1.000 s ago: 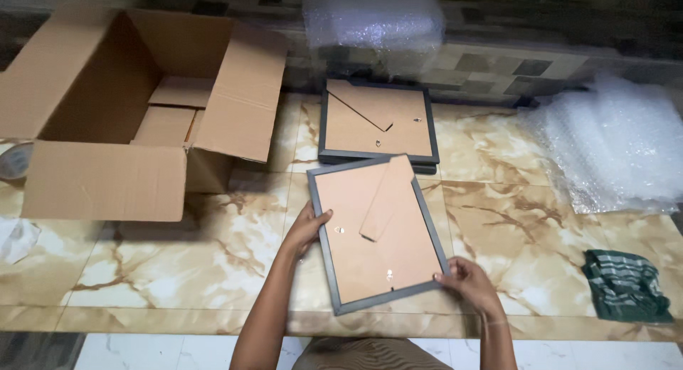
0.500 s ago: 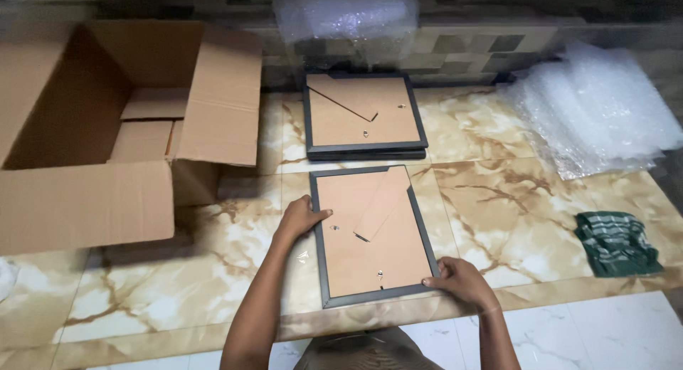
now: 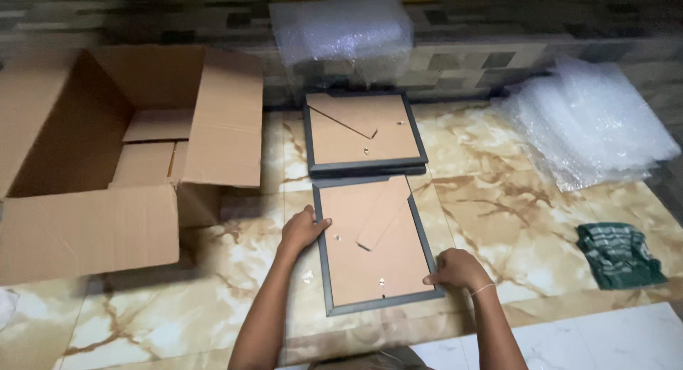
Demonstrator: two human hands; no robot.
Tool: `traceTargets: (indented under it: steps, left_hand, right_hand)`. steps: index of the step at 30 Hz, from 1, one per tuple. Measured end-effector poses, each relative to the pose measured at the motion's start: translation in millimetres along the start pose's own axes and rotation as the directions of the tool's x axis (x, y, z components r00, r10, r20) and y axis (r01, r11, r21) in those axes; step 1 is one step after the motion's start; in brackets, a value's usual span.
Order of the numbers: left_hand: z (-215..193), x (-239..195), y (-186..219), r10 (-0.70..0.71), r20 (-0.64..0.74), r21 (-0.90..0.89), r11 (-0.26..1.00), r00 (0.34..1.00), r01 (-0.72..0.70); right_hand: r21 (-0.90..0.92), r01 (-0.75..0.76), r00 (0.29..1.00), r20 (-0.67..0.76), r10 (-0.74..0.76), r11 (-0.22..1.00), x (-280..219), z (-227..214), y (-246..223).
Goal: The person assembles picture frames by hand on a tiled floor. They remove cardboard inserts from the frames, place printed images inside, and then reinsert the cardboard backing to secure the images.
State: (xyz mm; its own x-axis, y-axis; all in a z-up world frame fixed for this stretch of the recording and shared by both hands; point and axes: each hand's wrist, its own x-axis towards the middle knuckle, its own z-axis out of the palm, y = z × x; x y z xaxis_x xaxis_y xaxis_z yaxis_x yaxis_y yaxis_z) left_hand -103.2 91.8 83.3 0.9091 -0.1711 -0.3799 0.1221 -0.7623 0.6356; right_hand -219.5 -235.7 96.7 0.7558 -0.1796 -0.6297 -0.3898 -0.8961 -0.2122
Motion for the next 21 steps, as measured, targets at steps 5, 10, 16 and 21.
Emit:
traceTargets:
  steps: [5,10,16,21]
  left_hand:
    - [30.9,59.7,-27.9,-0.035,-0.217,-0.337,0.940,0.975,-0.041]
    - [31.4,88.9,-1.5,-0.139,-0.478,-0.644,0.726,0.867,-0.239]
    - [19.4,89.9,32.8,-0.195,-0.408,-0.697,0.698,0.892,-0.166]
    - [18.0,106.7,31.1,-0.228,-0.380,-0.675,0.731,0.897,-0.100]
  right_hand:
    - [0.162,0.074,0.989,-0.136,-0.052,0.984,-3.9,-47.3,-36.1]
    - [0.623,0.316,0.843,-0.530,0.089,0.716,102.6,-60.9,-21.7]
    - [0.728,0.322,0.855,-0.498,0.144,0.605,159.4,-92.0,-54.3]
    - [0.711,0.239,0.888,-0.435,0.147,0.661,229.4,-89.2,-40.9]
